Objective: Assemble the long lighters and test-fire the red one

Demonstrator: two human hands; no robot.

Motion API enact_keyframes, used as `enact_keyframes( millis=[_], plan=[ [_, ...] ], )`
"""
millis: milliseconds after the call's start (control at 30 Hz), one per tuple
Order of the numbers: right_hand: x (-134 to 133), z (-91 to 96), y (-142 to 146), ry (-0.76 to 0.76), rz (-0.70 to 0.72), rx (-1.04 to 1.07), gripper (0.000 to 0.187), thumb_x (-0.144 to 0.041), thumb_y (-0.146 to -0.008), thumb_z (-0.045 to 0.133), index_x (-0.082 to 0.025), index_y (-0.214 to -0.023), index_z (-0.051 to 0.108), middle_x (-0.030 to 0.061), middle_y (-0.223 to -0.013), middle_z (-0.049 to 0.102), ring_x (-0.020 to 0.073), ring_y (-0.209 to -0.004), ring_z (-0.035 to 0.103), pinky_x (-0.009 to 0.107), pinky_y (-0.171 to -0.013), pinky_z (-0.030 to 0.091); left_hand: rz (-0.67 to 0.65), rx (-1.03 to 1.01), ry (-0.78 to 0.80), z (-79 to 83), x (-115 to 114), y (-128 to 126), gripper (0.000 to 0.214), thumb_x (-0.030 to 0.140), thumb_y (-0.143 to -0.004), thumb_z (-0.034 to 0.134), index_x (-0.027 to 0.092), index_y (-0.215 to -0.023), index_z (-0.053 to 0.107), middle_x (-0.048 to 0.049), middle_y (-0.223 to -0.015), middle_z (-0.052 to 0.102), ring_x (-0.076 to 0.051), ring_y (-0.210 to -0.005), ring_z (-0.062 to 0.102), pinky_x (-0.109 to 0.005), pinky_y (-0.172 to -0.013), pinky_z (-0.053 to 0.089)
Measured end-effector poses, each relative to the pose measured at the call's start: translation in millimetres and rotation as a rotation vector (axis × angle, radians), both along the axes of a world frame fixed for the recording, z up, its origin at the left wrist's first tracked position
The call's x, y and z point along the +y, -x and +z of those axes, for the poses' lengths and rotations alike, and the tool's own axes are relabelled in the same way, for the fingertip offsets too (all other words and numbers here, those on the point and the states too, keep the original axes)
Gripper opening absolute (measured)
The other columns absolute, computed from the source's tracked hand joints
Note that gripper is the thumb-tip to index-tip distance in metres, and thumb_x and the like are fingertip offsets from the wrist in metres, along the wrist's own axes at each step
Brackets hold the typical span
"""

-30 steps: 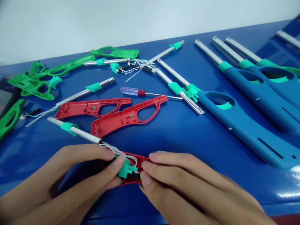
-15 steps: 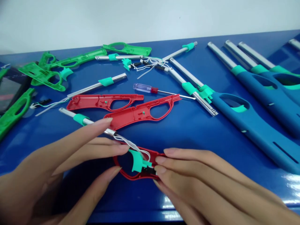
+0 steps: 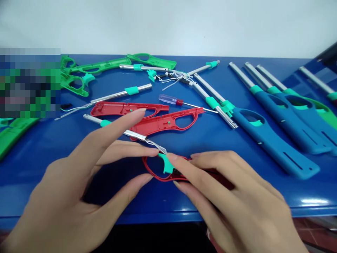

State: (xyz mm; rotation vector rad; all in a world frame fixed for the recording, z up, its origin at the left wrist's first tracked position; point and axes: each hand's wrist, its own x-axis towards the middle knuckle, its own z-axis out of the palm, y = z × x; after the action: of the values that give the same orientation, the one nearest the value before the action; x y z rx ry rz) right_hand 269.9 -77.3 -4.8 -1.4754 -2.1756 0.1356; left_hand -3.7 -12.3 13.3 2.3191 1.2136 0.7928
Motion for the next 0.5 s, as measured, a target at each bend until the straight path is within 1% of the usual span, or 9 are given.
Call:
enact_keyframes(
  millis=[67, 133, 233, 300, 400, 500],
  plan=[
    [1.4, -1.2, -0.6, -0.017, 0.006, -0.015, 0.051, -0.028, -0.119, 0.063, -0.045, -0.166, 0.068, 0.0033, -0.131, 0.079, 0.0223, -0.108, 0.084, 0.034, -0.081, 0.073, -0.04, -0.011, -0.023, -0.9, 0.7, -1.4, 0.068, 0.027, -0.116, 0.063, 0.041, -0.18, 0.043, 0.004, -0.147, 0.085, -0.021, -0.129, 0.087, -0.033, -0.112, 0.073],
    [1.6, -2.2, -0.5, -0.05, 0.006, -0.007, 0.047, -0.028, -0.118, 0.064, -0.043, -0.162, 0.071, 0.0037, -0.13, 0.078, 0.0223, -0.109, 0.083, 0.034, -0.083, 0.073, -0.079, -0.008, -0.054, -1.6, 0.6, -2.0, 0.063, 0.023, -0.117, 0.062, 0.036, -0.177, 0.047, 0.0037, -0.145, 0.086, -0.018, -0.127, 0.086, -0.027, -0.117, 0.069],
    [0.4, -1.6, 0.9, -0.055, 0.003, 0.032, 0.047, -0.025, -0.116, 0.067, -0.039, -0.161, 0.071, 0.0035, -0.134, 0.077, 0.0223, -0.114, 0.083, 0.032, -0.093, 0.072, -0.123, 0.019, -0.107, -1.5, -0.4, -1.1, 0.054, 0.021, -0.118, 0.064, 0.033, -0.17, 0.054, 0.0041, -0.144, 0.086, -0.015, -0.127, 0.085, -0.022, -0.118, 0.066],
    [-0.1, -0.8, 2.0, -0.045, -0.003, 0.043, 0.05, -0.029, -0.114, 0.073, -0.036, -0.163, 0.069, 0.0035, -0.14, 0.076, 0.0224, -0.115, 0.083, 0.03, -0.098, 0.071, -0.144, 0.044, -0.135, -1.2, -0.8, -0.3, 0.047, 0.021, -0.119, 0.065, 0.031, -0.164, 0.059, 0.0047, -0.143, 0.086, -0.014, -0.123, 0.085, -0.022, -0.116, 0.067],
    [1.4, -0.7, 4.6, -0.052, -0.029, 0.034, 0.054, -0.042, -0.114, 0.073, -0.035, -0.168, 0.064, 0.0048, -0.148, 0.077, 0.0254, -0.12, 0.084, 0.035, -0.103, 0.073, -0.165, 0.066, -0.167, -1.7, -0.1, 0.1, 0.038, 0.017, -0.12, 0.062, 0.028, -0.156, 0.063, 0.0043, -0.14, 0.087, -0.013, -0.122, 0.084, -0.022, -0.117, 0.066],
    [5.7, -1.2, 7.9, -0.072, -0.019, 0.005, 0.05, -0.045, -0.118, 0.067, -0.033, -0.166, 0.064, 0.0059, -0.14, 0.083, 0.0272, -0.122, 0.084, 0.04, -0.101, 0.074, -0.204, 0.071, -0.211, -4.2, 0.6, -0.3, 0.035, 0.011, -0.12, 0.057, 0.025, -0.15, 0.066, 0.0045, -0.142, 0.087, -0.011, -0.13, 0.082, -0.019, -0.123, 0.06]
  ],
)
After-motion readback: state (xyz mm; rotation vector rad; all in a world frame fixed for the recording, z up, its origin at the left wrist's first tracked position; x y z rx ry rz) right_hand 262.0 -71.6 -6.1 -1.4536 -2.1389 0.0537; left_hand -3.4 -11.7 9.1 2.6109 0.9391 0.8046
